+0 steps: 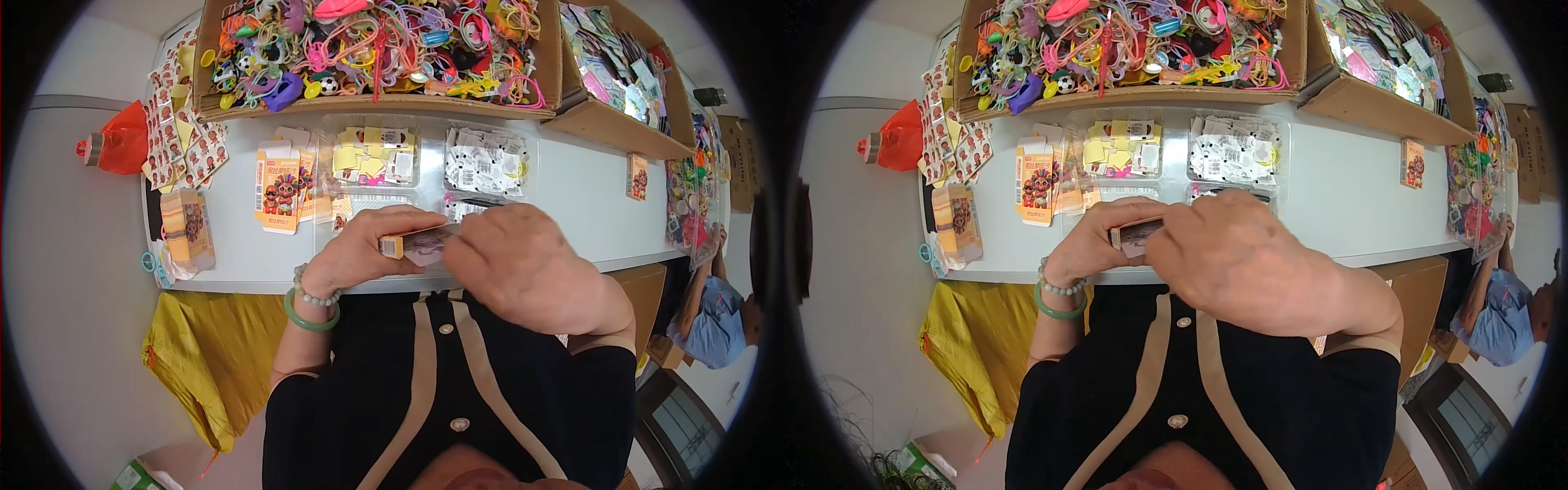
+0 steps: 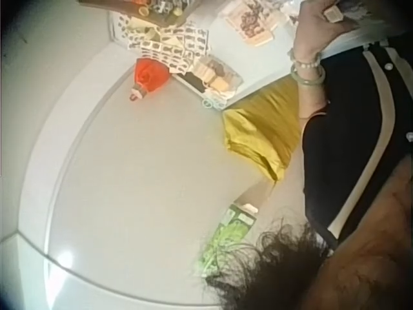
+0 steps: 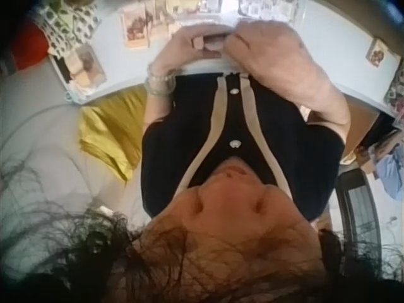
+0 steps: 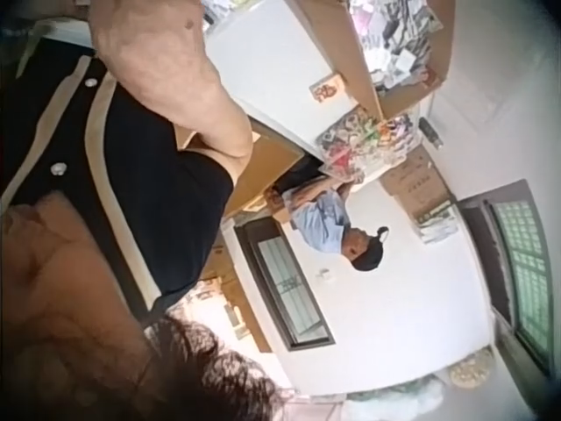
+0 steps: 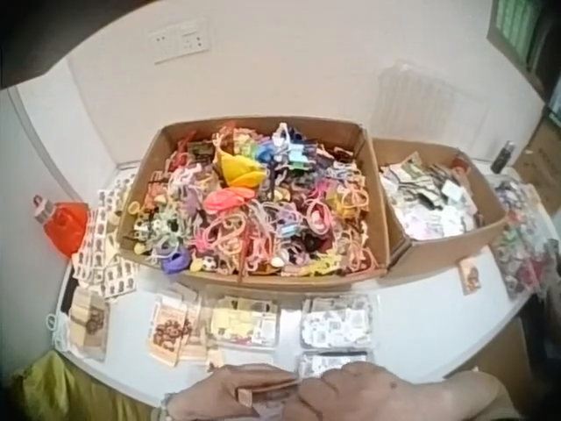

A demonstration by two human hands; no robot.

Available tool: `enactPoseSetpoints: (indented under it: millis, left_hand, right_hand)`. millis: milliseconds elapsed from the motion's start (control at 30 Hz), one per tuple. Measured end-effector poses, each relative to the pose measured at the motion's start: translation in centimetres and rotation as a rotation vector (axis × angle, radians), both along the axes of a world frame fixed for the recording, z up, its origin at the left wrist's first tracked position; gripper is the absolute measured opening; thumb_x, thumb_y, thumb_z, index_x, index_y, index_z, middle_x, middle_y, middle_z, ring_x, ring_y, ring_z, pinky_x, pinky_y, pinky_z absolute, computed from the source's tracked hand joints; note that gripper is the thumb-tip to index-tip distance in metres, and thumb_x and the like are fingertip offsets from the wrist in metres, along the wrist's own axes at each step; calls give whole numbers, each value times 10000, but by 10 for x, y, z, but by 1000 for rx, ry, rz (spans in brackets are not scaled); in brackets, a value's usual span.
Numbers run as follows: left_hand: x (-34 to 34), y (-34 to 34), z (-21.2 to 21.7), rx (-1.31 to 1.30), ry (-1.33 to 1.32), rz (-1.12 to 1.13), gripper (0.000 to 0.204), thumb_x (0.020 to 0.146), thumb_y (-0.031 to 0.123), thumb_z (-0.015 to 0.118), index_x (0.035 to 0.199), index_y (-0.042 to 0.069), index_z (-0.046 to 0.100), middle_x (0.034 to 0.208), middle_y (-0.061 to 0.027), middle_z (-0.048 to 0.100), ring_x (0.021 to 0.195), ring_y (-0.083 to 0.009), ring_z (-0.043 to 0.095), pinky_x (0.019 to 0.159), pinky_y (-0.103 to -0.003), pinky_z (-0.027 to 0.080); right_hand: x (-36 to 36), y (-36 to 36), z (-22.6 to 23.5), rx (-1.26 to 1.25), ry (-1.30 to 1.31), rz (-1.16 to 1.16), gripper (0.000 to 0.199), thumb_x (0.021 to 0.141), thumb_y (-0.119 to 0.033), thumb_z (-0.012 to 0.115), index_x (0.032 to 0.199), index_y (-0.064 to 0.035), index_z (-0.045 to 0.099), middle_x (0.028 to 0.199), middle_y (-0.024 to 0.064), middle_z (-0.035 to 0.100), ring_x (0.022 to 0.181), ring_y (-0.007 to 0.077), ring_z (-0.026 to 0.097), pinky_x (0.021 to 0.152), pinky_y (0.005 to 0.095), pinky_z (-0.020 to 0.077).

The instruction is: Packaging small toys into individual plastic pouches and then organizing them into a large cardboard box.

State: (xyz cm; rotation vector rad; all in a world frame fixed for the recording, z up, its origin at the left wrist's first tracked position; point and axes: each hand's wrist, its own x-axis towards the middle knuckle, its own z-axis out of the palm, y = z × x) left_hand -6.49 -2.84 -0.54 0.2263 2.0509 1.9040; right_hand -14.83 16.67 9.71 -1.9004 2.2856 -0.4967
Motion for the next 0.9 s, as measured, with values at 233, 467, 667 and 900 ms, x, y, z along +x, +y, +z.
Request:
enactPoseSetpoints:
  millis: [233, 467, 667, 900]
  left_hand:
    - [-4, 0, 5, 25, 46, 1, 611, 626, -8, 758, 1206, 53, 575, 1133, -89, 609, 1040, -210, 585, 922, -309, 446]
    - [-1, 3, 0, 178, -82, 50, 635, 633, -13, 754, 1231, 52, 552, 1139, -86, 608, 1065, -195, 571, 927, -307, 443]
    - [0, 10, -10, 275, -262, 166, 558, 709, 0, 739, 1231, 44, 546, 1151, -61, 608, 1064, -161, 569, 922, -296, 451]
    - [4, 14, 0, 562, -332, 291, 421, 778, 15, 701, 1174, 17, 558, 1098, -49, 610, 1023, -128, 566, 913, -275, 456]
  right_hand:
    - [11, 0, -27, -49, 90, 31, 203, 625, -103, 588, 807, -23, 544, 727, 59, 480, 653, 192, 530, 580, 304, 432]
    - [13, -2, -28, -36, 174, -58, 268, 610, -105, 593, 860, -15, 573, 766, 56, 491, 700, 187, 533, 610, 302, 428]
    - [5, -8, -31, 45, 112, -134, 249, 659, -95, 588, 890, -2, 591, 781, 64, 503, 729, 208, 544, 641, 317, 433]
    - [3, -1, -30, -286, 3, -157, 404, 693, -55, 582, 1090, 6, 534, 912, 88, 534, 782, 242, 581, 620, 337, 463]
